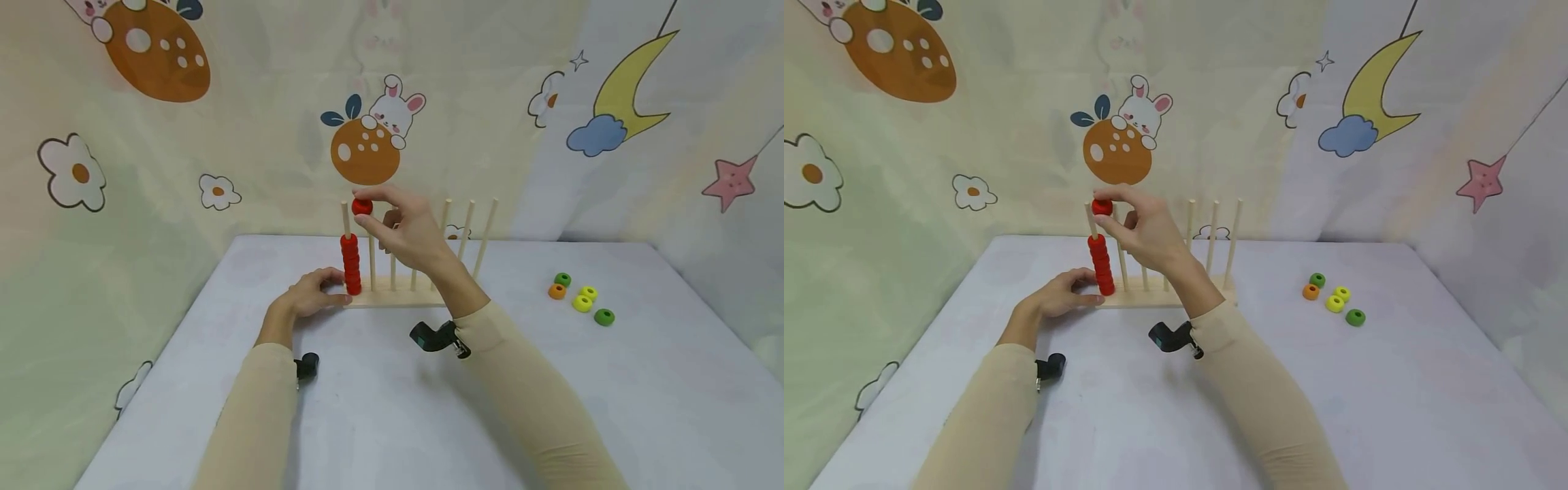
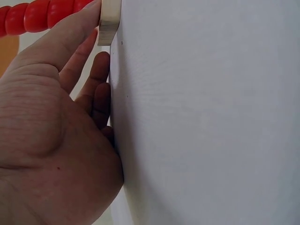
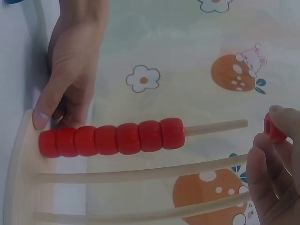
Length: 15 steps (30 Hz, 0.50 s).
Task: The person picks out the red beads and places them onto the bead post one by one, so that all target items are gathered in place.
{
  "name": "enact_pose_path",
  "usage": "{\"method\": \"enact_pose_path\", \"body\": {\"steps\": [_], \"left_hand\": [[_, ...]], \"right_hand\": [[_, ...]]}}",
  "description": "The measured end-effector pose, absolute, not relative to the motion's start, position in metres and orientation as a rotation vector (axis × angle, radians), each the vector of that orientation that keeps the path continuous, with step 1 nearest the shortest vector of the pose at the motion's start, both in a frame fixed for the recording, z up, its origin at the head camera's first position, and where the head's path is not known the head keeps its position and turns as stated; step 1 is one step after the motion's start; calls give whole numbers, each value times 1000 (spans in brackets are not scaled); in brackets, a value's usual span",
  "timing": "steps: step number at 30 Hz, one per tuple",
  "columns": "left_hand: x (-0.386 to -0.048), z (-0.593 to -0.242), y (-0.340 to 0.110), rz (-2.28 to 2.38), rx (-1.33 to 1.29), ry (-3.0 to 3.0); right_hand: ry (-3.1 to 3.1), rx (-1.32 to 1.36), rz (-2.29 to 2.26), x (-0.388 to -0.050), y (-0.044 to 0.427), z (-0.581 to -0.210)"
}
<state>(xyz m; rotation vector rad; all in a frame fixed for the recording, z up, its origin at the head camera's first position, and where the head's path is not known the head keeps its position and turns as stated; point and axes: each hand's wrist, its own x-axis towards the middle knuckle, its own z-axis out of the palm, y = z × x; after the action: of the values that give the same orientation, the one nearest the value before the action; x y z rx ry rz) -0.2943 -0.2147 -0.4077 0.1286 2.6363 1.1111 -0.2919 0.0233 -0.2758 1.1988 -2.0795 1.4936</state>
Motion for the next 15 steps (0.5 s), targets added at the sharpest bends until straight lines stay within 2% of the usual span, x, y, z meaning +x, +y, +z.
{"method": "enact_pose_path", "body": {"steps": [10, 15], "left_hand": [[-293, -408, -212, 1119, 159, 2630], [-294, -406, -216, 1104, 149, 2641]], "right_hand": [[-2170, 1118, 1570, -298, 9, -276], [-2230, 1094, 1444, -298, 0, -270]]}}
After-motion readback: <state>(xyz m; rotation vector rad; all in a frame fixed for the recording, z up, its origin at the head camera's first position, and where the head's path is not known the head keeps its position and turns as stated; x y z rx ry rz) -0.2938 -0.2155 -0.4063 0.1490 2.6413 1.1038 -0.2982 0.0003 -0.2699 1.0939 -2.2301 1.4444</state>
